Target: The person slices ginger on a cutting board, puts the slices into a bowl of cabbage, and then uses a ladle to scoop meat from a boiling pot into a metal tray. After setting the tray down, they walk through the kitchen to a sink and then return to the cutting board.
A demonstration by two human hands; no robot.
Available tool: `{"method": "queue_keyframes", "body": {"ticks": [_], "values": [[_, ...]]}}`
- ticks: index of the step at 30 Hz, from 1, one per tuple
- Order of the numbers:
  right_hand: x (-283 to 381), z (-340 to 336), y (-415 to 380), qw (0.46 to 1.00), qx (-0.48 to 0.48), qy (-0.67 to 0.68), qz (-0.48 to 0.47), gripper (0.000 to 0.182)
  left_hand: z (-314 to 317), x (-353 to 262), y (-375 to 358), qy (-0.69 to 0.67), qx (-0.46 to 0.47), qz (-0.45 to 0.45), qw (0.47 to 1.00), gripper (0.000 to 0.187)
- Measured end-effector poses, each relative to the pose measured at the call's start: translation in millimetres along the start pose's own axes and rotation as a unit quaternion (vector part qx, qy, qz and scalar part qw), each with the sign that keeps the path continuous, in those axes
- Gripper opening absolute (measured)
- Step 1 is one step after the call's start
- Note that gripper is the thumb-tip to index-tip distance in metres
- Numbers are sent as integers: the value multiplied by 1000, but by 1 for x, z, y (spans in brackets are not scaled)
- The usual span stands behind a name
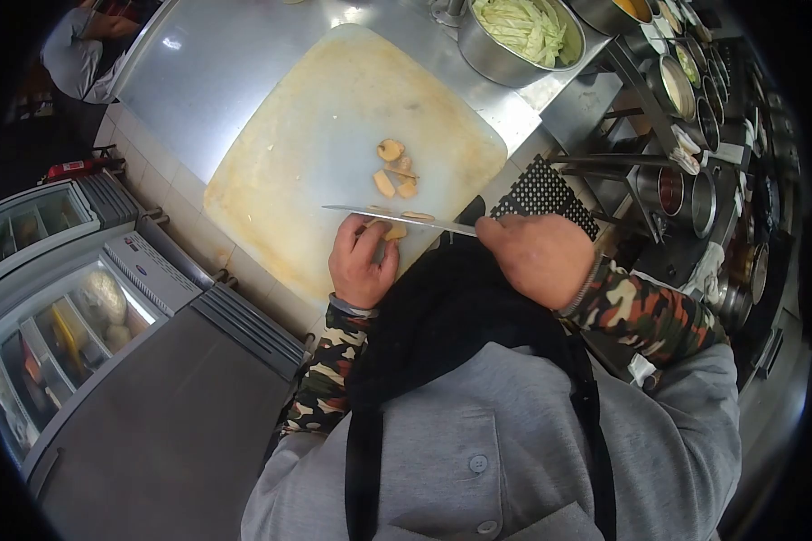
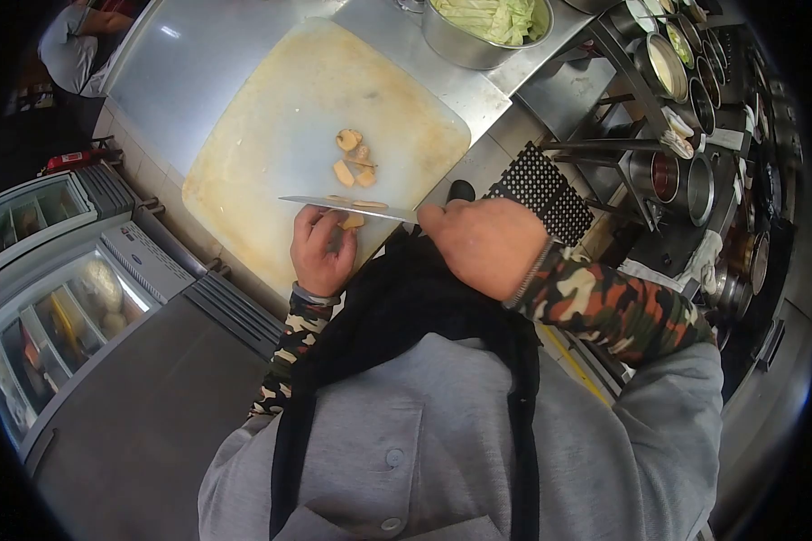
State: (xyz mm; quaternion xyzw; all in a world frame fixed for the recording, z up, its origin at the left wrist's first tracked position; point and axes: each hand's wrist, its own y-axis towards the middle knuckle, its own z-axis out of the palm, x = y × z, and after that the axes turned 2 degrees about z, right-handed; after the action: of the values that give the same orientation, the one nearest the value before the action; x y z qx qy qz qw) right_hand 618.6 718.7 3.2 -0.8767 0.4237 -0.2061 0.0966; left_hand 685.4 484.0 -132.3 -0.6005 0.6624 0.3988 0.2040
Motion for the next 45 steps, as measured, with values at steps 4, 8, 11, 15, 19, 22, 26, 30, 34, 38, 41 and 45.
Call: {"method": "queue_keyframes", "body": {"ticks": [4,8,11,15,19,22,26,30,34,38,41,45], "values": [[-2,27,16,1000,-13,22,3,11,-1,3,-1,5,-11,35,999,30],[-3,22,11,999,15,19,39,12,-4,3,-8,-16,19,-14,1000,31],[-5,18,-5,999,-28,29,22,15,-3,-1,-5,2,15,-1,1000,31],[0,3,-13,1000,-10,26,10,10,-1,3,-4,15,4,15,1000,31],[4,-13,-15,1000,0,22,-7,12,-2,4,-5,23,9,14,1000,33],[6,-18,-14,1000,16,13,-7,14,0,6,-7,24,-7,36,999,33],[9,-19,-9,999,35,-3,-2,15,-1,6,-5,22,-1,29,999,32],[10,-2,0,999,49,14,5,14,-2,6,-4,25,-1,36,999,30],[0,34,20,998,43,40,6,14,-1,7,-9,15,8,26,1000,28],[-12,28,22,997,40,58,41,15,-1,4,-15,-23,4,-9,1000,30],[-12,21,9,998,6,55,36,15,-1,5,-13,-13,9,14,1000,30],[-5,9,-11,998,-6,52,35,16,1,-2,-7,30,16,-1,999,30]]}}
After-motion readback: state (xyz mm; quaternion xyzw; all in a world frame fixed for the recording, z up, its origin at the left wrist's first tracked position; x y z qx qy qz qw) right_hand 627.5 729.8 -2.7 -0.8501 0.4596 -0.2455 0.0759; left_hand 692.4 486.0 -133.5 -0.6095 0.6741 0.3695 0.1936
